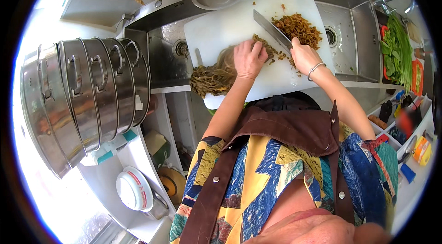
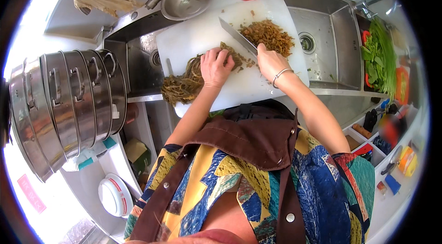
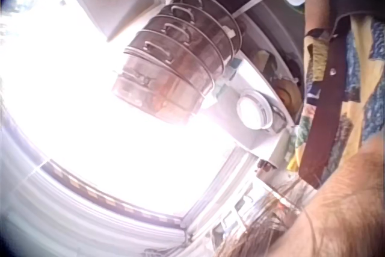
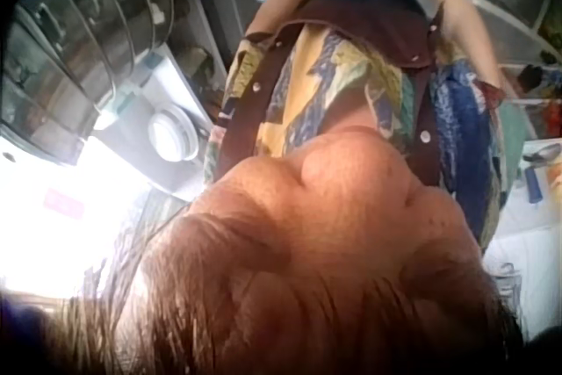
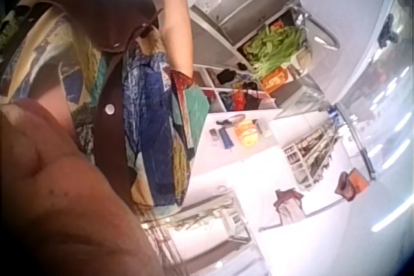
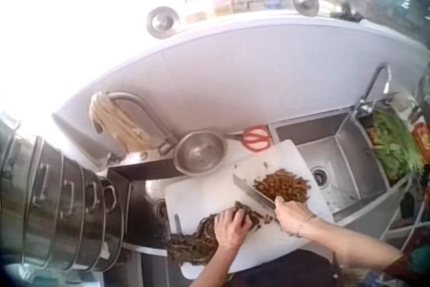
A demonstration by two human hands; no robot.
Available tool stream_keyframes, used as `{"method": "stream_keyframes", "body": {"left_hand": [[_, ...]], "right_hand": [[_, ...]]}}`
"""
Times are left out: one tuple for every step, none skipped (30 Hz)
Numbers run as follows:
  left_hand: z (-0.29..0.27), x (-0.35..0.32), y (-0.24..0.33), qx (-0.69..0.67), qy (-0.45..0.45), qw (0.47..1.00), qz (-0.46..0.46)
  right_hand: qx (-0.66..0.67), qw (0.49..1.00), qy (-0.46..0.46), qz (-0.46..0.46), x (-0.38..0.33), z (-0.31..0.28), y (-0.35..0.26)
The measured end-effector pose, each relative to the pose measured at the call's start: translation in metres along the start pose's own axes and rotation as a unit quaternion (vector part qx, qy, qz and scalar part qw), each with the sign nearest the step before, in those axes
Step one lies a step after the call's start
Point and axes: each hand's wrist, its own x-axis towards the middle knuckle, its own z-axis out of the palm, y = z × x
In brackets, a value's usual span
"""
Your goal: The person stands at a kitchen counter and uses a cleaver to chop a bundle of dried vegetables on a white cutting board. The chopped pieces are periodically gathered and transferred into a green bowl. The person continues chopping the remaining bundle until the task is complete.
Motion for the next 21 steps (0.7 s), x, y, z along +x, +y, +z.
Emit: {"method": "stream_keyframes", "body": {"left_hand": [[0.0,0.001,0.0,0.0,0.0,1.0,-0.001],[-0.001,0.0,0.0,0.0,-0.002,1.0,-0.002],[-0.001,0.0,0.0,0.002,-0.007,1.0,-0.004],[-0.002,0.001,0.001,0.004,-0.011,1.0,-0.006],[-0.003,0.001,0.002,0.005,-0.016,1.0,-0.008],[-0.003,0.002,0.002,0.005,-0.017,1.0,-0.007],[-0.004,0.003,0.002,0.006,-0.018,1.0,-0.007],[-0.004,0.003,0.003,0.007,-0.019,1.0,-0.007],[-0.006,0.004,0.003,0.012,-0.027,1.0,-0.006],[-0.007,0.005,0.002,0.018,-0.035,0.999,-0.006],[-0.008,0.004,0.002,0.024,-0.044,0.999,-0.008],[-0.008,0.004,0.002,0.023,-0.043,0.999,-0.005],[-0.008,0.005,0.001,0.022,-0.041,0.999,-0.004],[-0.007,0.004,0.0,0.019,-0.039,0.999,-0.004],[-0.006,0.003,0.0,0.017,-0.033,0.999,0.0],[-0.005,0.002,0.0,0.015,-0.026,1.0,0.003],[-0.005,0.002,-0.002,0.015,-0.019,1.0,0.007],[-0.004,0.002,-0.002,0.015,-0.023,1.0,0.009],[-0.005,0.001,-0.001,0.016,-0.027,0.999,0.003],[-0.005,0.002,-0.001,0.017,-0.032,0.999,-0.001],[-0.005,0.0,0.0,0.019,-0.038,0.999,-0.004]], "right_hand": [[-0.004,1.0,-0.006,0.0,-0.005,-0.002,0.0],[-0.026,0.999,-0.003,-0.019,-0.011,-0.004,-0.002],[-0.042,0.999,0.0,-0.034,-0.018,-0.009,-0.007],[-0.057,0.997,0.003,-0.05,-0.024,-0.015,-0.012],[-0.074,0.995,0.005,-0.065,-0.031,-0.02,-0.016],[-0.106,0.99,0.019,-0.087,-0.035,-0.024,-0.019],[-0.128,0.987,0.013,-0.1,-0.035,-0.027,-0.02],[-0.15,0.982,0.006,-0.114,-0.034,-0.03,-0.02],[-0.171,0.977,-0.001,-0.128,-0.033,-0.033,-0.02],[-0.174,0.976,-0.008,-0.127,-0.031,-0.036,-0.02],[-0.177,0.976,-0.018,-0.127,-0.028,-0.038,-0.02],[-0.181,0.975,-0.028,-0.127,-0.025,-0.039,-0.02],[-0.181,0.974,-0.026,-0.136,-0.022,-0.039,-0.018],[-0.183,0.972,-0.026,-0.145,-0.019,-0.039,-0.015],[-0.185,0.97,-0.026,-0.154,-0.016,-0.039,-0.014],[-0.186,0.968,-0.048,-0.162,-0.015,-0.042,-0.015],[-0.176,0.97,-0.055,-0.156,-0.011,-0.042,-0.016],[-0.167,0.972,-0.063,-0.15,-0.008,-0.041,-0.015],[-0.158,0.974,-0.071,-0.144,-0.005,-0.039,-0.013],[-0.14,0.977,-0.078,-0.141,-0.001,-0.035,-0.012],[-0.126,0.979,-0.086,-0.137,0.006,-0.03,-0.014]]}}
